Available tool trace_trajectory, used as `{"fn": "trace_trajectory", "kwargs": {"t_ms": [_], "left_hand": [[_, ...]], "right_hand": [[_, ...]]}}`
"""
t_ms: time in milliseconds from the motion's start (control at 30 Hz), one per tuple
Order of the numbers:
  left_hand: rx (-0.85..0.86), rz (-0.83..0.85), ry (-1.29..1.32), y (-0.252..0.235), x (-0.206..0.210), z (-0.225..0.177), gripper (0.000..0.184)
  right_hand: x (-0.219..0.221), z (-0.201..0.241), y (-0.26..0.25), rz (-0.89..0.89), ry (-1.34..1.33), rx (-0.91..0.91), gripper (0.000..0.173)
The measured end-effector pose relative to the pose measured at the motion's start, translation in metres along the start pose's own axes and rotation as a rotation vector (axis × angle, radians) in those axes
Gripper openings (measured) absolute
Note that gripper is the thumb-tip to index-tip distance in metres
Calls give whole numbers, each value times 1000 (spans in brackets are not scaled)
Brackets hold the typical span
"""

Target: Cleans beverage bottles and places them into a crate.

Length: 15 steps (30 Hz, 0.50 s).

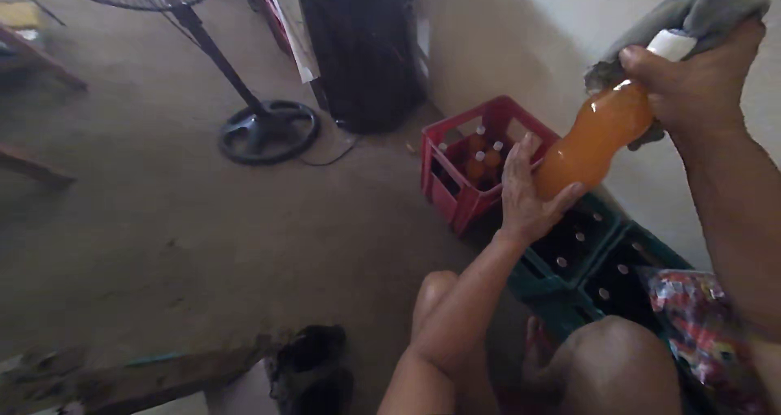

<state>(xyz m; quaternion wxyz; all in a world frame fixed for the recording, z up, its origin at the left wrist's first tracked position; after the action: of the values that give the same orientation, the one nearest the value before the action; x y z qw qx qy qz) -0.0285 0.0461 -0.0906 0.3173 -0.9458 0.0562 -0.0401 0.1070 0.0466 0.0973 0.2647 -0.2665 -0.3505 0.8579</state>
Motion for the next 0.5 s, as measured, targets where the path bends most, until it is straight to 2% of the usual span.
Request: {"fn": "trace_trajectory", "kwargs": {"t_ms": [67, 233, 367, 500], "left_hand": [[200, -125, -68, 8, 3, -16, 82], [409, -58, -11, 22, 20, -50, 44], [378, -84, 43, 10, 17, -52, 37], [178, 62, 124, 1, 3, -73, 28]], "right_hand": [[17, -15, -16, -30, 9, -11, 64], [72, -63, -51, -15, 200, 27, 57], [130, -116, -68, 45, 270, 173, 55], [191, -174, -63, 69, 365, 351, 50]]}}
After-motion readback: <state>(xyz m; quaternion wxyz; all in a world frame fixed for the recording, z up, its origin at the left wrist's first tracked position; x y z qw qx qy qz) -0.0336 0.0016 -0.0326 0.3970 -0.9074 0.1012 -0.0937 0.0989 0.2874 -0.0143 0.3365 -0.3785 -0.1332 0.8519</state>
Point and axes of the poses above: each hand's wrist, its own y-axis away from the middle knuckle, its own x-axis out of the palm, z = x × y, the point moved 4 cm from there along -y, towards the middle knuckle, and after that the axes turned 4 degrees about -z, right-handed, at the moved point
